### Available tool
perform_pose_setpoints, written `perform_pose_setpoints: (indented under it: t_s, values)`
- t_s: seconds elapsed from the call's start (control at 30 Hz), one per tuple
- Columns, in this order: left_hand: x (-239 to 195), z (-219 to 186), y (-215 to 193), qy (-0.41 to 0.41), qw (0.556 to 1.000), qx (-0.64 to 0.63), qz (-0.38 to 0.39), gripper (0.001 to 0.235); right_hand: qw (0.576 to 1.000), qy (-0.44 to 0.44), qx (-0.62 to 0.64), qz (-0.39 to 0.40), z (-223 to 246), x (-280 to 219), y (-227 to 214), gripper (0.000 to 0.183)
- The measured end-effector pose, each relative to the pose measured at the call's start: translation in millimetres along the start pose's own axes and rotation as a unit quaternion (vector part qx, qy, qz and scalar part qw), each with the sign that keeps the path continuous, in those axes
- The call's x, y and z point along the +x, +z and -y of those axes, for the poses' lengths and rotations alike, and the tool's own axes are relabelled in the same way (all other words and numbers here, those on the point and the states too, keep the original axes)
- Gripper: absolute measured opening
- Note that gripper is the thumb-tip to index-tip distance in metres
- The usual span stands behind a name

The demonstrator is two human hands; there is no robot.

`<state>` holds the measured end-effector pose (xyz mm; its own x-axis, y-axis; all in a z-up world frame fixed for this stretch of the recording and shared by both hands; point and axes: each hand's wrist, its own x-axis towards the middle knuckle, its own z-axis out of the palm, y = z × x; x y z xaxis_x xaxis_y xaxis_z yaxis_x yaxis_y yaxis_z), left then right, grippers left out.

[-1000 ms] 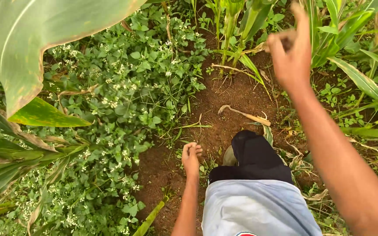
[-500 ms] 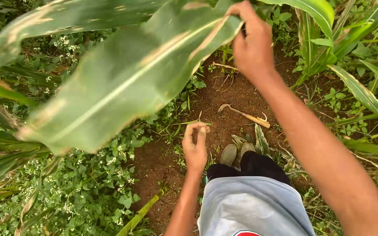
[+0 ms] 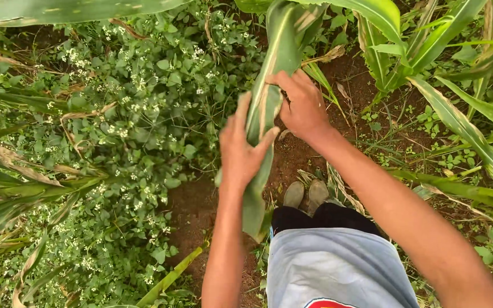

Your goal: Stripping leaves from corn stalks by hand in a field

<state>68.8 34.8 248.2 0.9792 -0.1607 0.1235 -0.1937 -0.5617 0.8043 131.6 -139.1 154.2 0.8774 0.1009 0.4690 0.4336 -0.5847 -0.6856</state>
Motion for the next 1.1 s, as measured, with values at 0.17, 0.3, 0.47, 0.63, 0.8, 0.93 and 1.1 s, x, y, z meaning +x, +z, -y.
perform_pose_setpoints:
  t_s: [0.17, 0.3, 0.47, 0.63, 0.8, 0.93, 1.1]
  values:
    - [-9, 45, 61, -0.031, 0.999, -0.026, 0.035, 0.068, 0.987, 0.117, 0.011, 0.113, 30, 3, -45, 0.030]
    - [-10, 43, 76, -0.026, 0.999, -0.026, 0.024, 0.064, 0.987, 0.111, 0.106, 0.054, 32, 0, -64, 0.053]
    - [-11, 56, 98, -0.043, 0.998, -0.049, 0.023, 0.064, 0.974, 0.206, 0.066, 0.070, 73, 36, -82, 0.063]
    - [-18, 57, 109, -0.074, 0.993, -0.085, 0.038, 0.066, 0.967, 0.231, 0.008, 0.105, 46, 39, -42, 0.075]
    - [-22, 76, 114, -0.104, 0.990, -0.057, 0.074, 0.070, 0.950, 0.283, -0.005, 0.134, 15, 29, -6, 0.075]
    - [-15, 72, 105, -0.118, 0.986, -0.068, 0.098, 0.068, 0.929, 0.334, -0.026, 0.158, 28, 30, -5, 0.072]
    - [-8, 77, 89, -0.168, 0.962, -0.023, 0.215, 0.068, 0.867, 0.473, 0.063, 0.142, -87, -27, 57, 0.042]
